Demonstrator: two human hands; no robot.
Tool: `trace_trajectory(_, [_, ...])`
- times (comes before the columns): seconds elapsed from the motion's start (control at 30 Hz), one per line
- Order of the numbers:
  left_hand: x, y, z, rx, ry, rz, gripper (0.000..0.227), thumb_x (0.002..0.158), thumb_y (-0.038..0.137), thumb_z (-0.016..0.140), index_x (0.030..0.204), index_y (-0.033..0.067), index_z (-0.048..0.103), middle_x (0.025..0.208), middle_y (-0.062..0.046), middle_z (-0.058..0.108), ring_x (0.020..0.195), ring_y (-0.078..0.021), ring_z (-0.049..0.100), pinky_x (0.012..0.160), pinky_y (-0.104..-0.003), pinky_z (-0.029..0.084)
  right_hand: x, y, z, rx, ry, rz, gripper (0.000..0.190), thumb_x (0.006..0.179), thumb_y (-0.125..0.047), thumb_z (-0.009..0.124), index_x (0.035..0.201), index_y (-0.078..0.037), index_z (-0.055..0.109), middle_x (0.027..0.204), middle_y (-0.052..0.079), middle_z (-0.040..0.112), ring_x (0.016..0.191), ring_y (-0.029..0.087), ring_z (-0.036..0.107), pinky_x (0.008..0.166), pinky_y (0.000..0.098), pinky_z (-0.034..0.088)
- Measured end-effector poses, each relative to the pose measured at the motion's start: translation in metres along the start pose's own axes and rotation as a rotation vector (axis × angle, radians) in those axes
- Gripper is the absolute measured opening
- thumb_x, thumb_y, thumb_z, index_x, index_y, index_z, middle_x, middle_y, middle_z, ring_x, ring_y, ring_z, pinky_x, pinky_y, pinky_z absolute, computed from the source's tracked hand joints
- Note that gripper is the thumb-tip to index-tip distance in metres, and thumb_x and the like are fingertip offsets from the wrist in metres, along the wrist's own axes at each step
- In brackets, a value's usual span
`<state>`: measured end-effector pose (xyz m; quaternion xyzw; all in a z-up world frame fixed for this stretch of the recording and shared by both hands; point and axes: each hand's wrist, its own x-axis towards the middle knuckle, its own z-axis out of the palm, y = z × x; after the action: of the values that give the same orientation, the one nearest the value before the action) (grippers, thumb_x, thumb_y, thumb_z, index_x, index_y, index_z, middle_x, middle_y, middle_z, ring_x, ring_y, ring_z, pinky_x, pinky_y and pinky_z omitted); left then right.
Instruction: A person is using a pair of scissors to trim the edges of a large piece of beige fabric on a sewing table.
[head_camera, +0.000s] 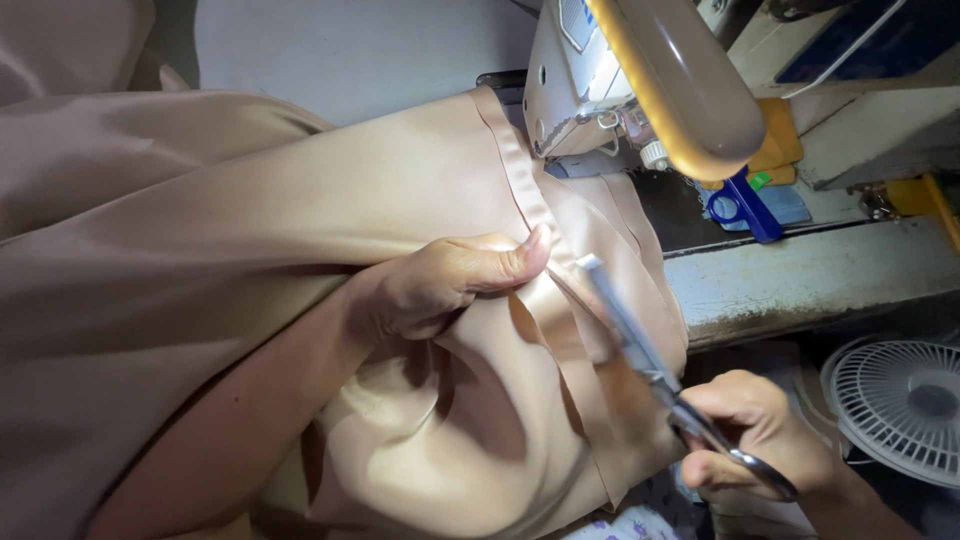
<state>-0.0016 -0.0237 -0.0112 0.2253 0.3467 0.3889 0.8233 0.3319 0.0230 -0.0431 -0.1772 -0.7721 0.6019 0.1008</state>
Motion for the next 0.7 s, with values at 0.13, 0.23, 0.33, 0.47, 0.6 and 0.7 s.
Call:
trace_trajectory(0.13, [-0.005, 0.008, 0.001, 0.082, -0.246, 0.061, 0.062, 0.107, 0.039, 0.043, 0.131, -0.0139, 0.066, 0.1, -0.027, 0.074, 0.085, -0.026, 0.073, 0.071, -0.027, 0.06, -0.009, 0.02, 0.008, -0.298, 0.535, -0.15, 0.021, 0.074, -0.027, 0.082, 0.08, -0.009, 0.072, 0.071, -0.001, 0.072, 0.06, 0.007, 0.066, 0.058, 0.0194, 0.051])
trace_trajectory(0.23, [-0.001, 0.007, 0.002, 0.151, -0.235, 0.095, 0.063, 0.107, 0.041, 0.042, 0.129, -0.0123, 0.068, 0.096, -0.025, 0.075, 0.084, -0.0255, 0.073, 0.072, -0.028, 0.059, 0.002, 0.02, 0.015, -0.329, 0.706, -0.13, 0.034, 0.075, -0.019, 0.081, 0.103, 0.0, 0.074, 0.097, 0.009, 0.077, 0.092, 0.018, 0.073, 0.091, 0.0273, 0.056])
trace_trajectory(0.33, [0.006, 0.005, 0.002, 0.379, -0.155, 0.192, 0.064, 0.104, 0.046, 0.04, 0.121, -0.0065, 0.071, 0.088, -0.012, 0.068, 0.081, -0.0169, 0.065, 0.07, -0.026, 0.055, 0.005, 0.027, 0.026, -0.234, 0.681, -0.061, 0.028, 0.077, -0.013, 0.08, 0.101, -0.001, 0.072, 0.1, 0.006, 0.075, 0.097, 0.016, 0.07, 0.097, 0.0278, 0.053])
trace_trajectory(0.47, [-0.001, 0.012, 0.005, 0.887, -0.027, 0.366, 0.051, 0.098, 0.061, 0.032, 0.071, 0.0185, 0.033, 0.073, 0.008, 0.034, 0.068, -0.0068, 0.034, 0.059, -0.026, 0.032, -0.004, 0.033, 0.029, -0.167, 0.729, 0.139, 0.02, 0.076, -0.005, 0.085, 0.081, -0.011, 0.067, 0.081, -0.008, 0.064, 0.073, 0.002, 0.056, 0.069, 0.0174, 0.044])
trace_trajectory(0.6, [-0.014, 0.03, -0.006, 1.35, -0.06, 0.847, 0.058, 0.099, 0.035, 0.065, 0.064, 0.0129, 0.024, 0.064, 0.004, 0.023, 0.06, -0.0122, 0.027, 0.059, -0.031, 0.026, -0.023, 0.015, 0.019, -0.338, 0.834, 0.349, 0.012, 0.073, -0.009, 0.085, 0.08, -0.01, 0.076, 0.093, -0.001, 0.078, 0.086, 0.012, 0.072, 0.082, 0.0241, 0.051])
trace_trajectory(0.7, [-0.027, 0.042, -0.013, 1.698, 0.143, 0.863, 0.05, 0.086, 0.028, 0.071, 0.064, 0.0193, 0.027, 0.063, 0.005, 0.032, 0.068, -0.0151, 0.034, 0.08, -0.039, 0.026, -0.033, 0.021, 0.018, -0.035, 0.833, 0.078, 0.022, 0.076, 0.008, 0.075, 0.081, -0.005, 0.058, 0.088, 0.004, 0.064, 0.09, 0.017, 0.067, 0.088, 0.0284, 0.055])
